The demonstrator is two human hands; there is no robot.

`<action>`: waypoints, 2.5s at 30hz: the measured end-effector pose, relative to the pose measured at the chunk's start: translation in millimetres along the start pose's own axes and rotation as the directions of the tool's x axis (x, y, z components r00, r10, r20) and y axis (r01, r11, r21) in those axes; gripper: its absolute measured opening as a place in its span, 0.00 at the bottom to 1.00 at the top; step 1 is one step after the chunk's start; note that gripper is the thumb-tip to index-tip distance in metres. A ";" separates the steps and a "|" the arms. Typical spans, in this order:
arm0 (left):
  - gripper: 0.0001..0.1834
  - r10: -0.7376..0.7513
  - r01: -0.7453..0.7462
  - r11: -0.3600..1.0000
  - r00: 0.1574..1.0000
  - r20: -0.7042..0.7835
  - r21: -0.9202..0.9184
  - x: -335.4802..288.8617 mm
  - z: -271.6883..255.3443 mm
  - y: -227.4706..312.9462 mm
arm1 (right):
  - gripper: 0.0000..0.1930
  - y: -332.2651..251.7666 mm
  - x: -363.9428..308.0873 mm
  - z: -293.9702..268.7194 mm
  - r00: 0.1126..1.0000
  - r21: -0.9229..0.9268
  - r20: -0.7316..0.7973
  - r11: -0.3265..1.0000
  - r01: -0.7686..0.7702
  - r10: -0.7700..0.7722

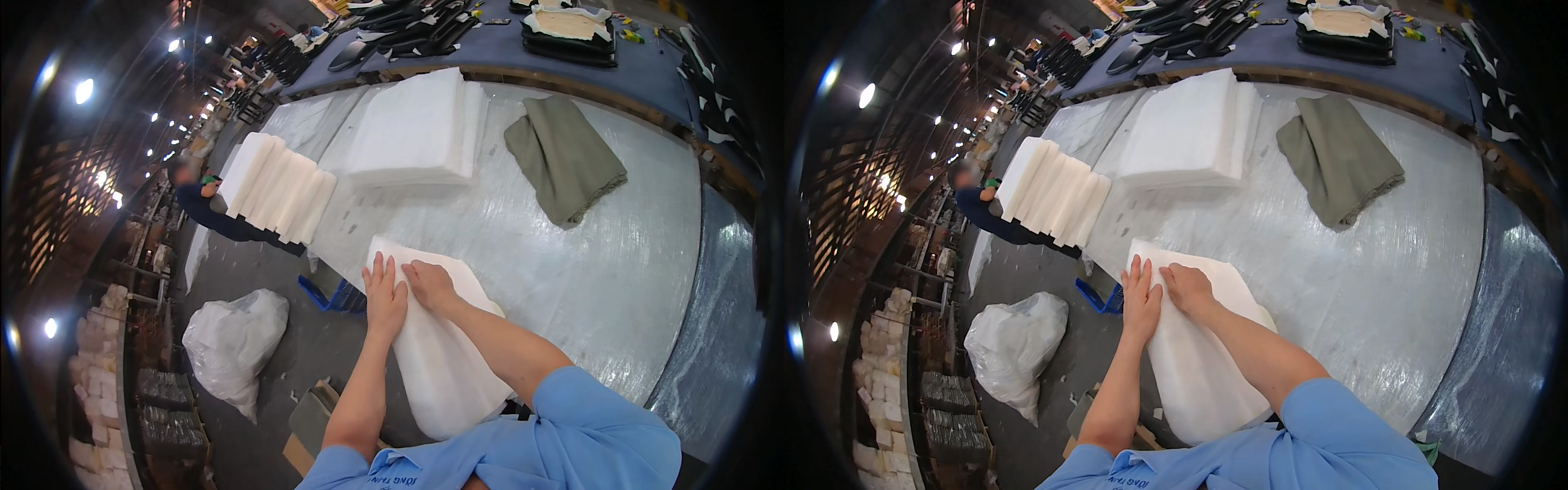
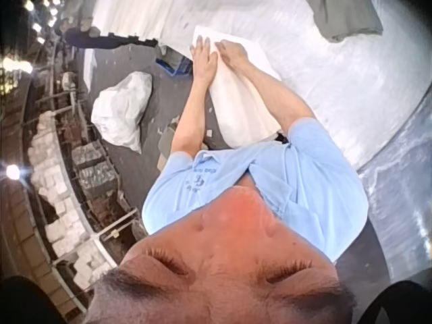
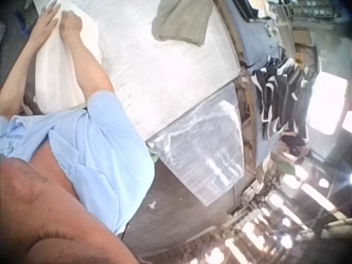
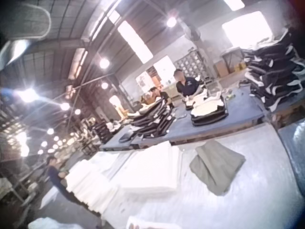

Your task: The person wraps a rectangular white foam piece with a thin white sheet, smoothing the surface and folding the edges. The person then folds the wrapped foam in half and places it on a stack of similar items.

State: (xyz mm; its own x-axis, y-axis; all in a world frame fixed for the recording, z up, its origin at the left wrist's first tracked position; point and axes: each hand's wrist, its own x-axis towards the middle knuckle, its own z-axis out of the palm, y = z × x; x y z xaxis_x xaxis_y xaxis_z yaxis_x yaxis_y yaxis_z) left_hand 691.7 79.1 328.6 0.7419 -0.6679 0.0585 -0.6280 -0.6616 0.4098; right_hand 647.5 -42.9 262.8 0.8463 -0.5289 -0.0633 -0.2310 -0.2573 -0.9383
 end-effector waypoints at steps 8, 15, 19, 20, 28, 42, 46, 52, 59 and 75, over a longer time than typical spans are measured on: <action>0.33 -0.012 0.012 1.000 0.999 -0.044 0.000 -2.9 2.4 -4.8 | 0.21 59.6 -12.7 -2.0 0.970 0.042 -0.031 0.970 -0.238 0.239; 0.32 0.075 -0.076 0.997 0.996 -0.052 -0.010 7.5 6.8 9.5 | 0.21 35.1 -2.7 -16.8 0.996 0.080 -0.082 0.996 -0.037 0.043; 0.30 0.132 -0.138 0.989 0.987 -0.096 -0.056 -2.2 5.1 -10.9 | 0.22 -18.9 -3.0 -3.9 0.996 0.240 -0.063 0.967 0.083 -0.069; 0.31 0.147 -0.158 0.981 0.984 -0.102 -0.110 1.9 8.3 -3.7 | 0.22 -13.0 1.3 -6.6 0.994 0.169 -0.081 0.981 0.089 -0.076; 0.32 0.115 -0.130 0.987 0.983 -0.145 -0.096 -2.9 2.6 -7.8 | 0.25 55.1 -19.3 -3.6 0.968 0.029 0.003 0.968 -0.251 0.251; 0.33 0.072 -0.093 0.981 0.989 -0.127 -0.170 3.6 19.4 30.9 | 0.19 19.5 -83.9 -26.8 0.987 0.132 -0.157 0.990 0.044 -0.023; 0.35 0.040 -0.065 0.973 0.992 -0.117 -0.220 14.0 21.5 47.0 | 0.15 61.8 -85.0 -46.6 0.982 0.044 -0.188 0.999 -0.015 0.023; 0.35 0.019 -0.039 0.990 0.989 -0.149 -0.135 6.9 16.6 34.3 | 0.12 -11.2 -174.4 -57.4 0.971 0.221 -0.183 0.956 0.192 -0.153; 0.34 -0.008 -0.010 0.994 0.986 -0.166 -0.111 9.9 22.4 39.0 | 0.11 41.6 -159.1 -58.1 0.946 0.126 -0.306 0.980 0.153 -0.108; 0.33 -0.081 0.077 0.997 0.978 -0.192 -0.030 -0.6 11.8 31.0 | 0.15 7.2 -246.3 -26.1 0.826 0.118 -0.287 0.838 0.532 -0.484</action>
State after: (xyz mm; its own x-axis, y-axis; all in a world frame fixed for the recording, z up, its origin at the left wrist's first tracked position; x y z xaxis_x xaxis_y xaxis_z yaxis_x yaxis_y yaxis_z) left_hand 669.1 55.0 330.5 0.8218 -0.5341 0.1983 -0.5616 -0.7006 0.4402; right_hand 424.8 64.4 280.5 0.6734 -0.5447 0.4999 0.3136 -0.4020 -0.8603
